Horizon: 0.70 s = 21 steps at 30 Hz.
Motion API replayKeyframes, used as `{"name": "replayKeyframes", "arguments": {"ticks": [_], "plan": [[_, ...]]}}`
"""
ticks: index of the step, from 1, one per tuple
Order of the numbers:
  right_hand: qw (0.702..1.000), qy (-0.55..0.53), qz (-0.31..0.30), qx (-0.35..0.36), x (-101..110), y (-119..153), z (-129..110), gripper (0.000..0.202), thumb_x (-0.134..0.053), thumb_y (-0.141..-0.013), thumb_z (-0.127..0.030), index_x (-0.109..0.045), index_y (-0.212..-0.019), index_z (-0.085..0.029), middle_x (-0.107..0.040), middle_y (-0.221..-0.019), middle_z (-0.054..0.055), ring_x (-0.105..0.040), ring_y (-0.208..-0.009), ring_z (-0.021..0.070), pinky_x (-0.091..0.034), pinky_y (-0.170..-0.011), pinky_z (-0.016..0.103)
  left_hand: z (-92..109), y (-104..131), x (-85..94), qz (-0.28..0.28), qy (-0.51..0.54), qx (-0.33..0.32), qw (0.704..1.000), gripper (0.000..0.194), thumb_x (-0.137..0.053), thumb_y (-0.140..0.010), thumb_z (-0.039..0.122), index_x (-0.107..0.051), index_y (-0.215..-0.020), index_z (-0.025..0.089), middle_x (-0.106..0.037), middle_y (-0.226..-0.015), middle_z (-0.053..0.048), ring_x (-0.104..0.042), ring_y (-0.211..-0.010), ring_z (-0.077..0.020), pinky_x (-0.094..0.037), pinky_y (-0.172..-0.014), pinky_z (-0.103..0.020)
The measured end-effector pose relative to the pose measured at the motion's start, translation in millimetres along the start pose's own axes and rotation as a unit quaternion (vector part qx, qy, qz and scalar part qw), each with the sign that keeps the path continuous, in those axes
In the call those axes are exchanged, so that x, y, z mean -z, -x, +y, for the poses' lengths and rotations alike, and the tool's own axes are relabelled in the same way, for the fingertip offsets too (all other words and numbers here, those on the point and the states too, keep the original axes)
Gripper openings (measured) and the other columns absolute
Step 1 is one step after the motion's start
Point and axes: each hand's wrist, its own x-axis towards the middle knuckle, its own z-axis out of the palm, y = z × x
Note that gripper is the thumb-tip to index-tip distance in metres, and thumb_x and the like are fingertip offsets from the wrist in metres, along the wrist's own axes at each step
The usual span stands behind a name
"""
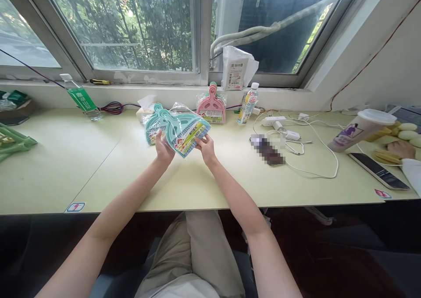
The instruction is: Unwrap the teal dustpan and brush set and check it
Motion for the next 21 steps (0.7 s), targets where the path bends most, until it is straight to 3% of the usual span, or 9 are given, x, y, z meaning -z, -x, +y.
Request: {"name": "replayKeyframes", "arguments": {"ticks": [11, 16, 21], "plan": [[0.999, -0.022, 0.031, 0.0, 6, -6, 2, 0.036, -0.081, -0.065, -0.028, -0.062, -0.095, -0.019, -0.074, -0.092, 0.003, -0.071, -0.09, 0.0212, -0.06, -0.086, 0.039, -1, 11, -8.0, -0.069, -0.058, 0.085, 0.992, 0.025, -0.067, -0.072, 0.03, -0.065, -0.092, 0.015, -0.071, -0.091, -0.008, -0.065, -0.1, -0.0266, -0.05, -0.09, -0.038], [0.998, -0.03, 0.045, 0.011, 6, -5, 4, 0.034, -0.078, -0.066, -0.027, -0.061, -0.095, -0.02, -0.074, -0.094, 0.003, -0.071, -0.089, 0.0196, -0.06, -0.085, 0.037, -12, 11, -9.7, -0.06, -0.081, 0.049, 0.994, 0.037, -0.075, -0.065, 0.02, -0.06, -0.098, 0.018, -0.07, -0.093, -0.003, -0.065, -0.094, -0.0203, -0.048, -0.087, -0.033], [0.997, -0.017, 0.074, -0.01, 4, -5, 4, 0.032, -0.075, -0.066, -0.024, -0.06, -0.095, -0.021, -0.073, -0.093, 0.0, -0.07, -0.084, 0.017, -0.059, -0.083, 0.035, -16, 9, -8.1, -0.038, -0.133, 0.042, 0.989, 0.043, -0.077, -0.059, 0.019, -0.058, -0.098, 0.019, -0.069, -0.092, -0.002, -0.065, -0.093, -0.0212, -0.049, -0.083, -0.034]]}}
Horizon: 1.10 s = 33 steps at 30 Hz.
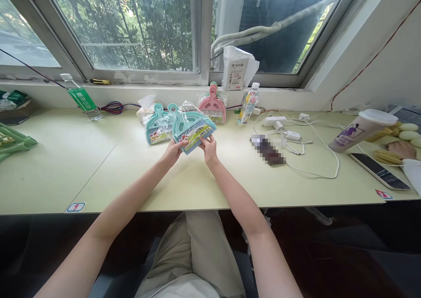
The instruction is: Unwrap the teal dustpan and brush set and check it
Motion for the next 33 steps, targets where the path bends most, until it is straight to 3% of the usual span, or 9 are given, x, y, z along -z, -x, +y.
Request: {"name": "replayKeyframes", "arguments": {"ticks": [8, 16, 23, 29, 33], "plan": [[0.998, 0.012, 0.058, 0.001, 12, -10, -8, 0.033, -0.073, -0.07, -0.037, -0.059, -0.097, -0.024, -0.07, -0.097, 0.0, -0.067, -0.089, 0.0149, -0.058, -0.071, 0.026, 3, -3, 8.3, -0.051, -0.024, 0.008, 0.998, 0.06, -0.078, -0.058, 0.019, -0.056, -0.114, 0.022, -0.07, -0.102, -0.003, -0.065, -0.097, -0.0218, -0.05, -0.085, -0.035], [0.997, -0.012, 0.075, 0.017, 18, -16, -7, 0.036, -0.078, -0.067, -0.031, -0.058, -0.095, -0.023, -0.07, -0.096, 0.0, -0.067, -0.091, 0.0161, -0.057, -0.079, 0.03, -3, -9, 18.3, -0.098, -0.034, -0.011, 0.994, 0.065, -0.08, -0.061, 0.022, -0.055, -0.121, 0.024, -0.068, -0.113, -0.004, -0.063, -0.108, -0.0247, -0.049, -0.093, -0.037], [0.994, -0.029, 0.109, -0.014, 21, -19, -7, 0.038, -0.081, -0.063, -0.031, -0.06, -0.094, -0.022, -0.071, -0.096, 0.0, -0.067, -0.085, 0.0149, -0.058, -0.074, 0.027, -2, -6, 17.5, -0.118, -0.058, 0.003, 0.991, 0.064, -0.08, -0.06, 0.022, -0.056, -0.119, 0.024, -0.067, -0.117, -0.005, -0.062, -0.111, -0.0266, -0.051, -0.089, -0.036], [0.999, -0.042, 0.013, -0.02, 19, -20, -8, 0.029, -0.072, -0.074, -0.035, -0.06, -0.098, -0.024, -0.072, -0.098, -0.002, -0.068, -0.088, 0.0135, -0.057, -0.079, 0.027, 0, -12, 20.6, -0.059, -0.025, 0.011, 0.998, 0.06, -0.082, -0.056, 0.02, -0.058, -0.11, 0.022, -0.07, -0.106, -0.004, -0.065, -0.103, -0.0239, -0.052, -0.087, -0.035], [0.993, -0.035, -0.102, -0.044, 15, -14, -9, 0.039, -0.077, -0.065, -0.023, -0.06, -0.1, -0.023, -0.072, -0.097, -0.002, -0.069, -0.086, 0.015, -0.057, -0.084, 0.029, 4, -16, 25.4, -0.042, -0.005, 0.011, 0.999, 0.053, -0.082, -0.054, 0.019, -0.058, -0.102, 0.019, -0.07, -0.101, -0.004, -0.065, -0.098, -0.0223, -0.052, -0.087, -0.035]]}}
